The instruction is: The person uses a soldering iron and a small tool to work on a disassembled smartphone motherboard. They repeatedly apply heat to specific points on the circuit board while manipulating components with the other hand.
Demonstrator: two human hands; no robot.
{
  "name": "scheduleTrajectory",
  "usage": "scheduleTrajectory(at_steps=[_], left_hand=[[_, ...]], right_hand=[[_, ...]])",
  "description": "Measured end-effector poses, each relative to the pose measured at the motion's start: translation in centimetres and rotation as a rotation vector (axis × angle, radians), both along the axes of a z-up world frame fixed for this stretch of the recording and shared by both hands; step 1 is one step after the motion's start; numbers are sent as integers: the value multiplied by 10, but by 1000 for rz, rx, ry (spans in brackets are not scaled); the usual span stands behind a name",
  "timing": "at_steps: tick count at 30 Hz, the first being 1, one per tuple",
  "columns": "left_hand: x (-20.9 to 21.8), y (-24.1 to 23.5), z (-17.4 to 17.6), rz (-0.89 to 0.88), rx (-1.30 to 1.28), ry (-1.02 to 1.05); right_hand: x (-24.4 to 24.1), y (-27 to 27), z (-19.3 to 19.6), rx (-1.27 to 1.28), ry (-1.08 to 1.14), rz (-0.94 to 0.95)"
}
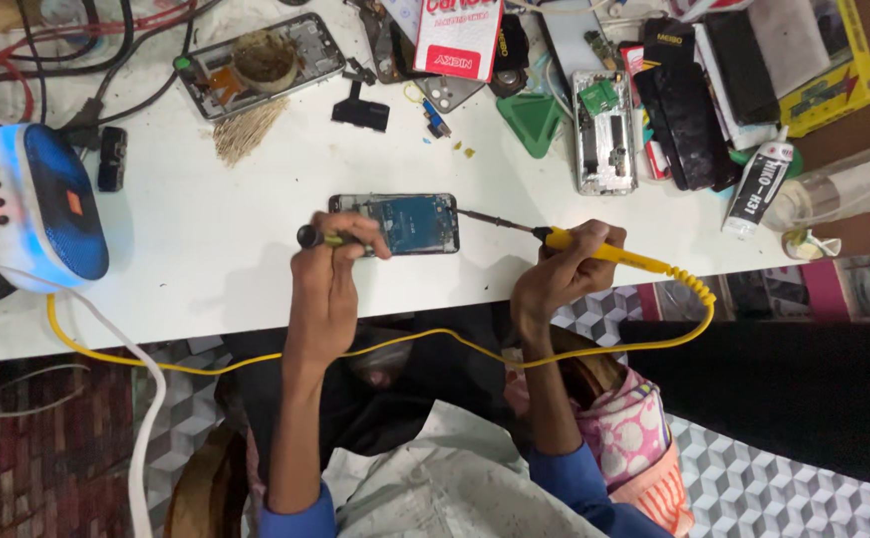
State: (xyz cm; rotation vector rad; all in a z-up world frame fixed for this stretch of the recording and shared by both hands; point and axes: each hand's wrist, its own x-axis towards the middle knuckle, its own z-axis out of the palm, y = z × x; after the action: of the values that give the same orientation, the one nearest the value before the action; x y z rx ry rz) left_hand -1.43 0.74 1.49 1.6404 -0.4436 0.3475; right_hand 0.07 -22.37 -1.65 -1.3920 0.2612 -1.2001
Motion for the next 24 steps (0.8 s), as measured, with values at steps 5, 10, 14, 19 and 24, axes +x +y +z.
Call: scheduleTrajectory(at_steps=[5,10,14,19,24], left_hand=[[-9,0,-7,-22,-67,40],[1,7,-4,53,14,-57],[15,4,8,72,55,39],[17,-1,8,51,12,96],[14,5,13,194,362,-158]], right_hand=[[4,-4,-1,-95,-18,3],[0,-1,-5,-10,4,-9],[5,-1,0,26,-48,-25],[2,-4,-2,214,-38,47],[-1,-6,-2,273,-64,103]])
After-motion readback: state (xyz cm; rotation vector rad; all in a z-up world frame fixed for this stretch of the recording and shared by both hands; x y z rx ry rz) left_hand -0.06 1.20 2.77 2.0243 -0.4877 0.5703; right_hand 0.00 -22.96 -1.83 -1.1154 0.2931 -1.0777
